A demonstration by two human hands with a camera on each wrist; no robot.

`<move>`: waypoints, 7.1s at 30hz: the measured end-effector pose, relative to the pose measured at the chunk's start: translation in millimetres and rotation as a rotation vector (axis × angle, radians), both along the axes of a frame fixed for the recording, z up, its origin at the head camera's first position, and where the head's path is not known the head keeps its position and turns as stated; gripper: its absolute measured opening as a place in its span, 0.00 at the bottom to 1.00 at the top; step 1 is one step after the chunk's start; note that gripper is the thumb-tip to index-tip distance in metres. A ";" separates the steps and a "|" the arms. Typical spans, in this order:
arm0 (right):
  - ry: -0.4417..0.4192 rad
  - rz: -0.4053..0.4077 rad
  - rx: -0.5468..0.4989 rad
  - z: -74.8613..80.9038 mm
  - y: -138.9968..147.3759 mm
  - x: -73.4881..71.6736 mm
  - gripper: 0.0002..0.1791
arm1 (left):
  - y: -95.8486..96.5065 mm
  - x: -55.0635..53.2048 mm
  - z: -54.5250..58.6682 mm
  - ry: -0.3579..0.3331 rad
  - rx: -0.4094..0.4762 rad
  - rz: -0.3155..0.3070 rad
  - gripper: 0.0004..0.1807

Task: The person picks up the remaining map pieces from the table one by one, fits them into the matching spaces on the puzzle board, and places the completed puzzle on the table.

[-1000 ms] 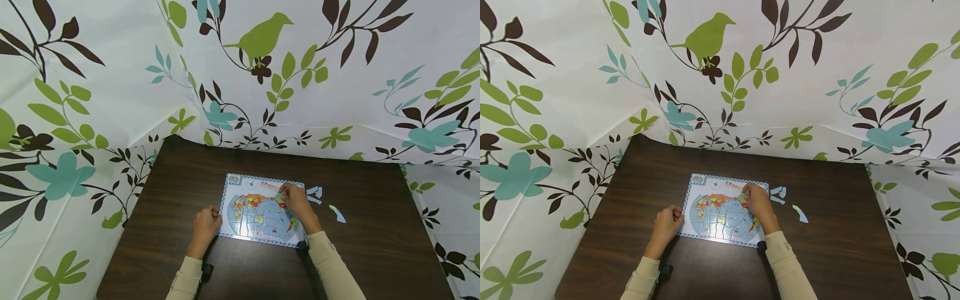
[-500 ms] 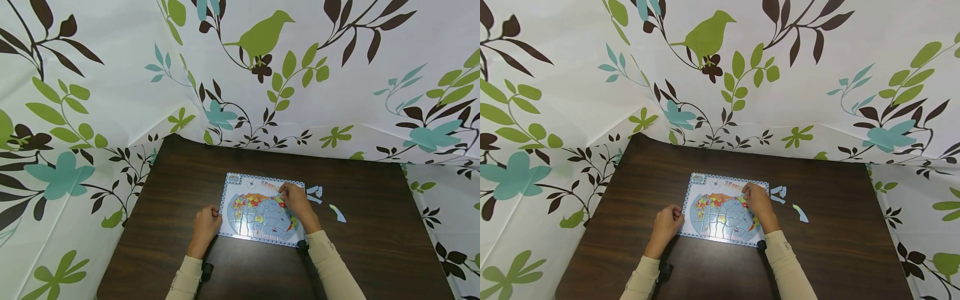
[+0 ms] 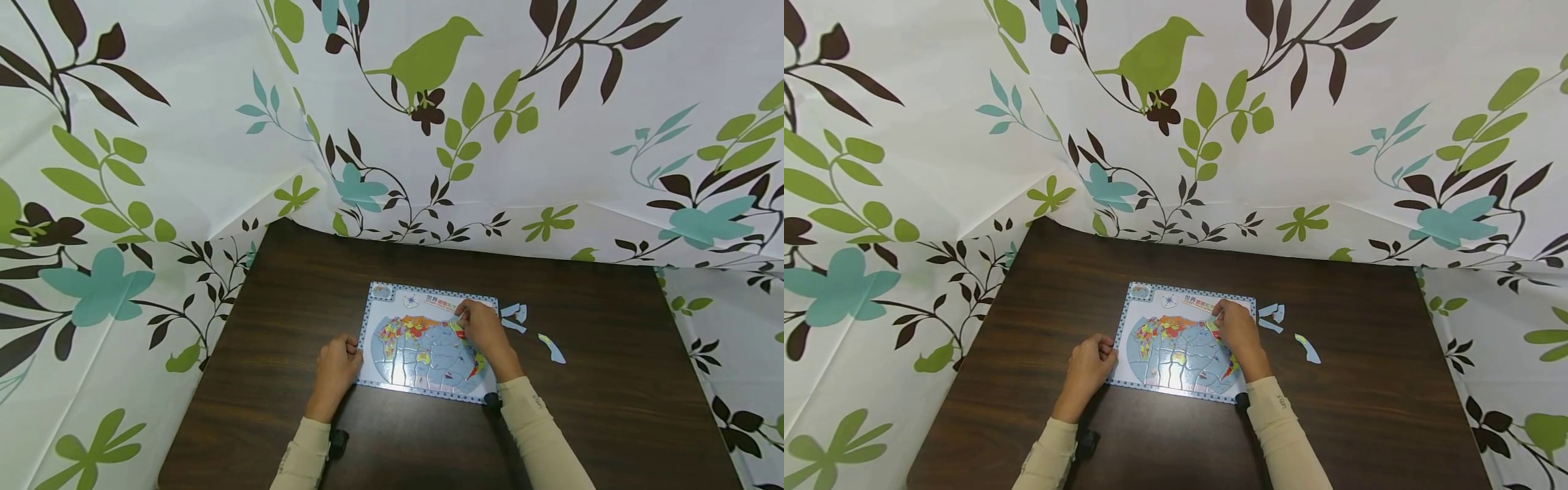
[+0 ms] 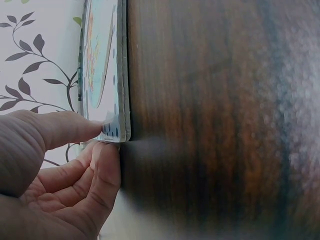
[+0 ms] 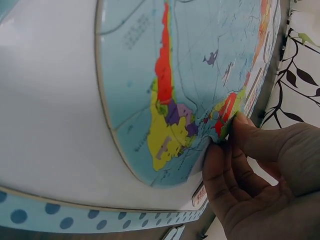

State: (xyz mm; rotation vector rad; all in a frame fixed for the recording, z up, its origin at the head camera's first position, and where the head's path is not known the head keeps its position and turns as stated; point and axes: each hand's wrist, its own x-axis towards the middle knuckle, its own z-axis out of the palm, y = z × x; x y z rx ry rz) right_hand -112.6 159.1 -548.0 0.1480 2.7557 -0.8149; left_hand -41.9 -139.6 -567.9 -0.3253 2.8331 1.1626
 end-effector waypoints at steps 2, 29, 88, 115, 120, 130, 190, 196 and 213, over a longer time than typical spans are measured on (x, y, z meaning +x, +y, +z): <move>-0.007 -0.001 0.008 0.6 -0.7 0.4 0.07 | 0.1 0.1 0.0 0.001 0.001 -0.001 0.08; 0.008 -0.028 0.020 2.1 -4.1 4.0 0.09 | 1.4 0.0 3.0 -0.020 0.006 0.009 0.08; -0.108 -0.216 0.053 25.5 153.3 47.1 0.13 | -0.4 0.2 -2.4 0.024 -0.012 -0.007 0.07; -0.183 -0.221 0.091 23.1 159.0 52.9 0.11 | 0.5 0.8 0.5 0.002 0.005 -0.008 0.07; -0.184 -0.213 0.104 25.4 158.2 52.7 0.11 | 0.6 1.1 0.5 0.000 0.009 -0.006 0.07; -0.152 -0.229 0.077 30.2 156.6 52.5 0.09 | 0.6 -0.1 1.9 0.003 0.020 -0.010 0.06; -0.035 -0.138 -0.077 22.4 51.5 14.8 0.05 | 1.4 0.9 4.2 -0.022 0.011 -0.012 0.07; -0.032 -0.129 -0.079 20.0 44.9 12.5 0.03 | 1.3 1.3 3.9 -0.026 0.015 -0.014 0.07; -0.059 -0.133 -0.051 16.3 27.3 7.6 0.02 | 0.8 0.6 2.1 -0.023 0.005 -0.007 0.07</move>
